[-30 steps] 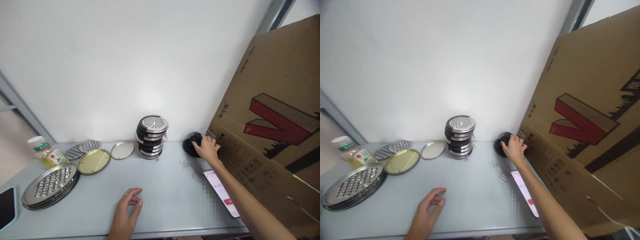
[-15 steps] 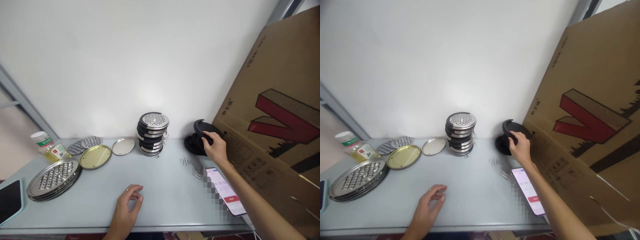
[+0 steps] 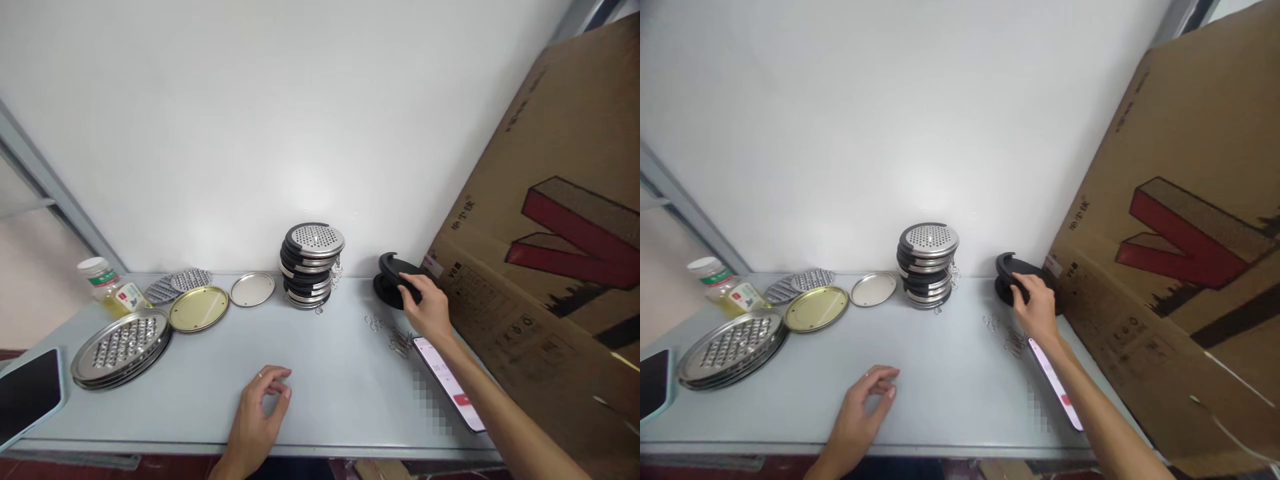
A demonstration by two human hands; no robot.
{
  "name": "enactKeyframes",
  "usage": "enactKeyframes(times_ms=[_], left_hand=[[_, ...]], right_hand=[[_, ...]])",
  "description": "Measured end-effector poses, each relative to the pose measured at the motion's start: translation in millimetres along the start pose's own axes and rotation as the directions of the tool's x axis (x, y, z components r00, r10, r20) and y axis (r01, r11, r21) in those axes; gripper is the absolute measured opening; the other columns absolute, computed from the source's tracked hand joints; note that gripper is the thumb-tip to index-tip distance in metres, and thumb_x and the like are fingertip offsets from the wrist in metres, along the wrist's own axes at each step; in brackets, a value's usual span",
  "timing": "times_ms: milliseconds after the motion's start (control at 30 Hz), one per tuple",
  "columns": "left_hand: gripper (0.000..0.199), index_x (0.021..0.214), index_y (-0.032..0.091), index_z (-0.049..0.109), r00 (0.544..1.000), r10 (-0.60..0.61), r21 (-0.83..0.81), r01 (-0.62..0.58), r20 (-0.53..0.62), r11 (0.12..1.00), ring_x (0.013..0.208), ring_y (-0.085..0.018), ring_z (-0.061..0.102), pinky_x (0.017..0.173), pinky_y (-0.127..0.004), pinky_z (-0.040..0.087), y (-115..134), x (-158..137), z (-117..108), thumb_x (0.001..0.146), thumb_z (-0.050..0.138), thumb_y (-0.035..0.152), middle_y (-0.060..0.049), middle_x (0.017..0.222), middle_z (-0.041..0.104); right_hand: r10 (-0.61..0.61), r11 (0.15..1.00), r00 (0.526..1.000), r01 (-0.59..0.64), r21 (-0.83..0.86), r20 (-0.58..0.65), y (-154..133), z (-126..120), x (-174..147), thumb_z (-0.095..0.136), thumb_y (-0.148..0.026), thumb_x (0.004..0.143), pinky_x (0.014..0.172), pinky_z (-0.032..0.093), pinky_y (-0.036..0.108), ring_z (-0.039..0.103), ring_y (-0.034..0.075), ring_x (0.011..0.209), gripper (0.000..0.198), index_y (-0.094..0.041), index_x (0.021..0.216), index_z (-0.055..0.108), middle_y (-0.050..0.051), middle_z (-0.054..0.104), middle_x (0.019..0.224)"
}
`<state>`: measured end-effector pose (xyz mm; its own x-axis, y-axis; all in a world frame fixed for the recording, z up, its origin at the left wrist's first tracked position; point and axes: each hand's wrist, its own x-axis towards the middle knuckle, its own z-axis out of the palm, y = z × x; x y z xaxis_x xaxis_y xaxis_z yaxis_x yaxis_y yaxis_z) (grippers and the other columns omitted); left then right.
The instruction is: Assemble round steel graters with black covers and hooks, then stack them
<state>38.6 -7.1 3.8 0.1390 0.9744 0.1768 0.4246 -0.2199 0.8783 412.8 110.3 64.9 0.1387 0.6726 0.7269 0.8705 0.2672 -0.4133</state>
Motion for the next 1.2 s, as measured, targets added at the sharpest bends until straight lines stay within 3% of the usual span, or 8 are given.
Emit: enactKeyframes(times_ms=[200,333,433,533,633,733,1000,1200], left_hand=[[0.025,0.111,0.022,0.065,0.998,0.053,0.047,-0.053,-0.014,0.997,0.089,-0.019,0.068,0.083,-0.034,0.058,-8.3,0.1,-0.4,0.094,0.052,0.034,-0.008,0.111,0.067],[0.028,0.114,0.024,0.065,0.981,0.144,0.343,-0.091,-0.132,0.935,0.102,-0.022,0.066,0.089,-0.037,0.056,-16.8,15.5,-31.3,0.094,0.049,0.035,-0.008,0.116,0.066],[0.033,0.121,0.023,0.061,0.974,0.148,0.614,-0.012,-0.170,0.789,0.111,-0.025,0.062,0.096,-0.041,0.052,-26.3,35.7,-71.2,0.095,0.045,0.035,-0.008,0.122,0.064],[0.038,0.125,0.016,0.059,0.975,0.147,0.809,0.051,-0.168,0.586,0.113,-0.028,0.059,0.096,-0.043,0.049,-36.0,55.7,-106.8,0.095,0.042,0.032,-0.012,0.124,0.063],[0.040,0.127,0.011,0.058,0.984,0.102,0.914,0.094,-0.146,0.395,0.109,-0.031,0.060,0.091,-0.043,0.049,-41.5,70.8,-127.4,0.095,0.039,0.027,-0.015,0.120,0.064],[0.040,0.125,0.011,0.060,0.991,0.012,0.947,0.125,-0.135,0.297,0.105,-0.032,0.062,0.081,-0.041,0.050,-41.4,81.7,-135.7,0.095,0.035,0.023,-0.015,0.117,0.065],[0.037,0.104,0.018,0.070,0.987,-0.128,0.947,0.127,-0.093,0.294,0.090,-0.029,0.069,0.072,-0.038,0.050,-38.0,99.9,-147.8,0.096,0.034,0.023,-0.013,0.102,0.071],[0.039,0.106,0.015,0.067,0.985,-0.153,0.952,0.121,-0.080,0.283,0.088,-0.030,0.070,0.070,-0.038,0.050,-37.5,104.0,-151.8,0.097,0.031,0.023,-0.017,0.105,0.069]], right_hand=[[0.125,0.987,0.991,-0.128,-0.094,-0.039,54.9,8.5,18.4,0.051,-0.034,0.083,0.090,0.051,0.045,0.067,0.031,0.095,0.035,-0.015,0.104,0.070,0.014,0.072,0.103],[0.197,0.970,0.980,-0.194,-0.148,0.004,73.2,14.4,9.8,0.051,-0.033,0.082,0.093,0.049,0.047,0.066,0.031,0.101,0.038,-0.016,0.110,0.069,0.014,0.072,0.109],[0.254,0.950,0.967,-0.245,-0.193,0.025,80.7,16.8,4.3,0.050,-0.033,0.083,0.093,0.047,0.049,0.066,0.033,0.103,0.041,-0.016,0.116,0.067,0.015,0.072,0.112],[0.290,0.935,0.956,-0.274,-0.226,0.040,80.0,15.6,0.0,0.051,-0.036,0.082,0.091,0.046,0.051,0.064,0.035,0.106,0.044,-0.015,0.119,0.066,0.017,0.070,0.116],[0.309,0.921,0.950,-0.289,-0.259,0.037,70.0,11.2,-4.4,0.053,-0.040,0.081,0.091,0.043,0.055,0.059,0.038,0.112,0.050,-0.016,0.124,0.062,0.017,0.066,0.122],[0.313,0.909,0.950,-0.296,-0.294,0.013,55.1,5.5,-9.1,0.052,-0.042,0.080,0.094,0.038,0.059,0.056,0.038,0.115,0.051,-0.019,0.125,0.059,0.016,0.064,0.125],[0.229,0.940,0.973,-0.211,-0.269,0.038,27.7,2.1,-36.2,0.052,-0.048,0.081,0.093,0.037,0.055,0.054,0.035,0.114,0.047,-0.024,0.122,0.055,0.012,0.062,0.124],[0.209,0.945,0.976,-0.184,-0.270,0.067,21.4,8.2,-56.3,0.050,-0.046,0.084,0.091,0.037,0.052,0.052,0.035,0.117,0.043,-0.026,0.122,0.054,0.011,0.058,0.130]])
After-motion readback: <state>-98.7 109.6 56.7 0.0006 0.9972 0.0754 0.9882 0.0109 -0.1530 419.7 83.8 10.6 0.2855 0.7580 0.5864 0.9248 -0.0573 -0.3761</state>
